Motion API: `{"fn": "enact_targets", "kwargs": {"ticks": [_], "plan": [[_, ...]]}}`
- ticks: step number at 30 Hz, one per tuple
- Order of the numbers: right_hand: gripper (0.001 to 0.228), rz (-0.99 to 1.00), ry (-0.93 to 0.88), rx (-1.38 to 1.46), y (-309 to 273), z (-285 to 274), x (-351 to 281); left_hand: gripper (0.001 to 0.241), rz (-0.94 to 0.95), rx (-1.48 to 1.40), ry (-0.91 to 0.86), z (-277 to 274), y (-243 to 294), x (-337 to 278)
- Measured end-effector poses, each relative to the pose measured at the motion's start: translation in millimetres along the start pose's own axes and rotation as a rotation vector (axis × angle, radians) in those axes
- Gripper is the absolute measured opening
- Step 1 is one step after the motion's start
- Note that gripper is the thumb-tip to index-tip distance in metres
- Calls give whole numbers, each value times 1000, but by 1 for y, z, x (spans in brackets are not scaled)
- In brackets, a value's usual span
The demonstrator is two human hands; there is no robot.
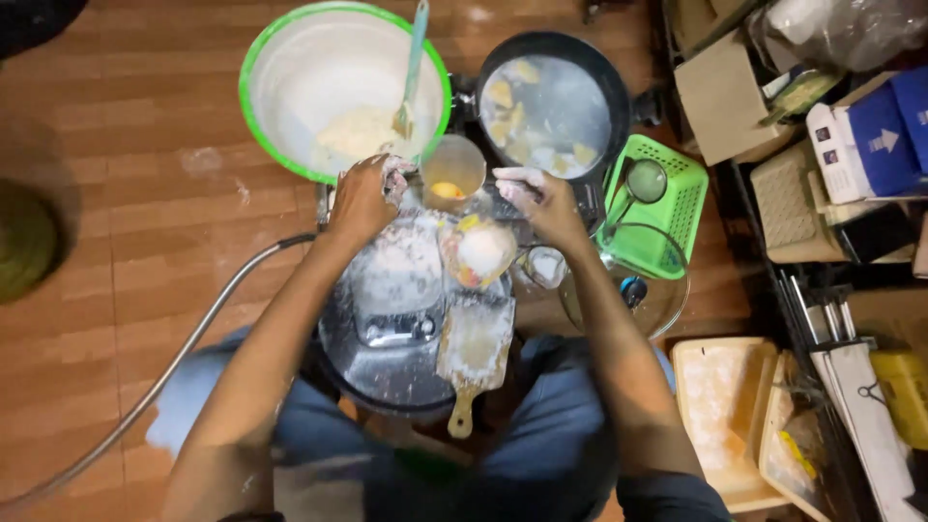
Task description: Preparing and frying small dough-based snacks, including mixing batter, adding an egg, and shaping dough pieces.
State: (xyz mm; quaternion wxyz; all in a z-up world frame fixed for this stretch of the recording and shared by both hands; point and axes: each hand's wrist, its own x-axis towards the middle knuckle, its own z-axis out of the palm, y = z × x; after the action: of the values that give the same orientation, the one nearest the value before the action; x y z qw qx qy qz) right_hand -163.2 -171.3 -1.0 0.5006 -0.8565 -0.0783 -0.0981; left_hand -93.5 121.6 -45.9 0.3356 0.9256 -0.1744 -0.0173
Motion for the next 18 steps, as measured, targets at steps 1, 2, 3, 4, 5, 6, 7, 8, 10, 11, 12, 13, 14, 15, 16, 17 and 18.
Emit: {"fn": "enact_targets", "kwargs": {"ticks": [1,2,3,4,5,6,7,8,10,11,12,13,14,15,16,17,18], "plan": [[23,0,-9,3,-2,5,-2,42,-9,0,2,-5,1,-7],[24,22,-41,-40,-3,10,-8,47,-27,7,-16,-8,2,-19],[25,43,-74,-83,-3,15,-14,52,-44,14,-34,-10,2,-30],[25,36,-80,-80,-2,19,-16,52,-50,16,-27,-3,-10,-35],[27,23,-99,-120,-1,22,-18,60,-104,39,-50,4,-23,-39],[28,27,-122,-162,1,24,-27,67,-161,55,-89,17,-33,-48],[28,36,-132,-161,-3,29,-36,67,-171,51,-97,11,-28,-59],[29,49,-146,-165,-6,33,-40,67,-223,-7,-105,5,-24,-64],[29,56,-162,-170,-11,44,-40,67,-275,-65,-105,12,-36,-67],[30,26,-180,-210,-12,52,-36,69,-285,-41,-104,26,-52,-65],[31,3,-205,-250,-13,59,-38,71,-303,-21,-111,43,-68,-69],[31,3,-214,-251,-14,64,-38,71,-311,-26,-110,46,-69,-78],[28,1,-154,-249,-16,68,-33,71,-314,-39,-104,45,-70,-79],[26,-2,-94,-247,-17,72,-27,71,-317,-53,-97,45,-71,-80],[26,-4,-97,-249,3,75,-14,71,-319,-56,-95,35,-61,-83],[25,8,-80,-271,23,78,-1,68,-324,-75,-73,26,-52,-85],[25,13,-62,-292,43,81,17,65,-327,-93,-44,15,-44,-84]]}}
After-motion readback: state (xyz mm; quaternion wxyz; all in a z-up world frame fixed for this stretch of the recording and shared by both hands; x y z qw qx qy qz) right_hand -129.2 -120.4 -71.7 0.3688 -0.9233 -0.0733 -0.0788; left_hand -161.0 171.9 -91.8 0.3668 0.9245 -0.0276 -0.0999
